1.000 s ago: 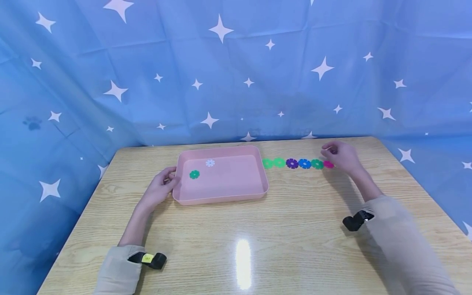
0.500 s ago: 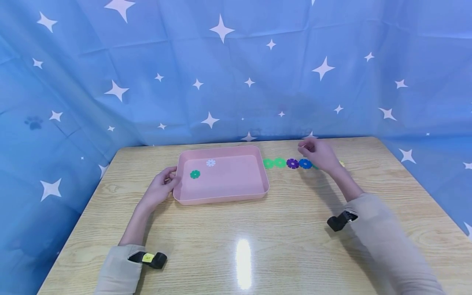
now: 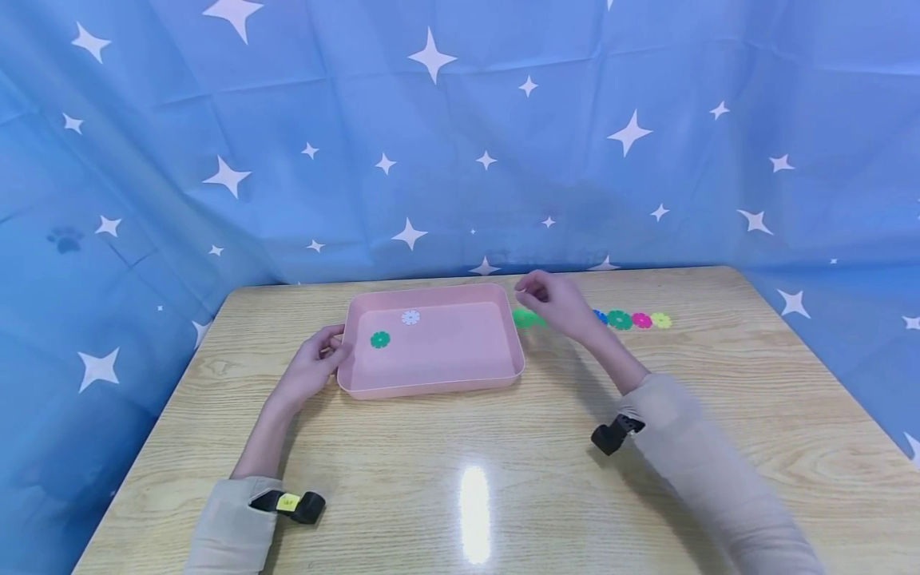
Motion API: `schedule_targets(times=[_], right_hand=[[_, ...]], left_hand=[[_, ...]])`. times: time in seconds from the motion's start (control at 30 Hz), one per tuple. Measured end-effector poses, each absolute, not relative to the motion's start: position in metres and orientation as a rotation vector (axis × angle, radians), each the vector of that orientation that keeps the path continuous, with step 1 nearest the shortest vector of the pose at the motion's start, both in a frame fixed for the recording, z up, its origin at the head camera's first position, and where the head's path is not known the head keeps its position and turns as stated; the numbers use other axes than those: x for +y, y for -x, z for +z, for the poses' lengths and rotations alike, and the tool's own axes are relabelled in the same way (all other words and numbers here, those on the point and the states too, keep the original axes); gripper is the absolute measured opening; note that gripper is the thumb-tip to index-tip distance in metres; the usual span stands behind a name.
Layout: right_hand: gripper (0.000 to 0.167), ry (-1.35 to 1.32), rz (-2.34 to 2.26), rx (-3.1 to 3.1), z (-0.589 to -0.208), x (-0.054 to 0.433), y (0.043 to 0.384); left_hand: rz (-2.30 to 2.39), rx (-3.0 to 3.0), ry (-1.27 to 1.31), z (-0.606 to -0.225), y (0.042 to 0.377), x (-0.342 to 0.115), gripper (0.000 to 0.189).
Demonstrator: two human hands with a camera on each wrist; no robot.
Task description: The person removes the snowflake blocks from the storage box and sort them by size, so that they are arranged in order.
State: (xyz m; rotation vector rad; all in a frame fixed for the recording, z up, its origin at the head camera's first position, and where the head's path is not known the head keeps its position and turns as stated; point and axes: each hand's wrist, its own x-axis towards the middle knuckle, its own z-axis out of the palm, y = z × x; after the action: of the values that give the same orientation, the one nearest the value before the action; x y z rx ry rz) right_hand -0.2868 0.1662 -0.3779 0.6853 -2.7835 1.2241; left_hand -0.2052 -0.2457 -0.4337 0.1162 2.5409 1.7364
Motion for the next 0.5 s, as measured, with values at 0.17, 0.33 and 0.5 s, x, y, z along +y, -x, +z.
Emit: schedule_targets(times=[0.17, 0.33, 0.5], right_hand=[[0.022, -0.785, 1.225, -2.766, -0.378, 0.136, 0.285], [0.021, -0.831, 1.258, -2.756, -0.382, 0.105, 0.286], [0.02, -0.838, 1.306, -2.789, -0.391, 0.081, 0.286]], left_hand=[[1.732, 2.54, -0.115, -0.434, 0.205, -0.246, 0.048], [1.732, 2.532, -0.113, -0.434, 0.205, -0.247, 0.048], [1.727, 2.532, -0.114, -0.433, 0.205, -0.247, 0.05]])
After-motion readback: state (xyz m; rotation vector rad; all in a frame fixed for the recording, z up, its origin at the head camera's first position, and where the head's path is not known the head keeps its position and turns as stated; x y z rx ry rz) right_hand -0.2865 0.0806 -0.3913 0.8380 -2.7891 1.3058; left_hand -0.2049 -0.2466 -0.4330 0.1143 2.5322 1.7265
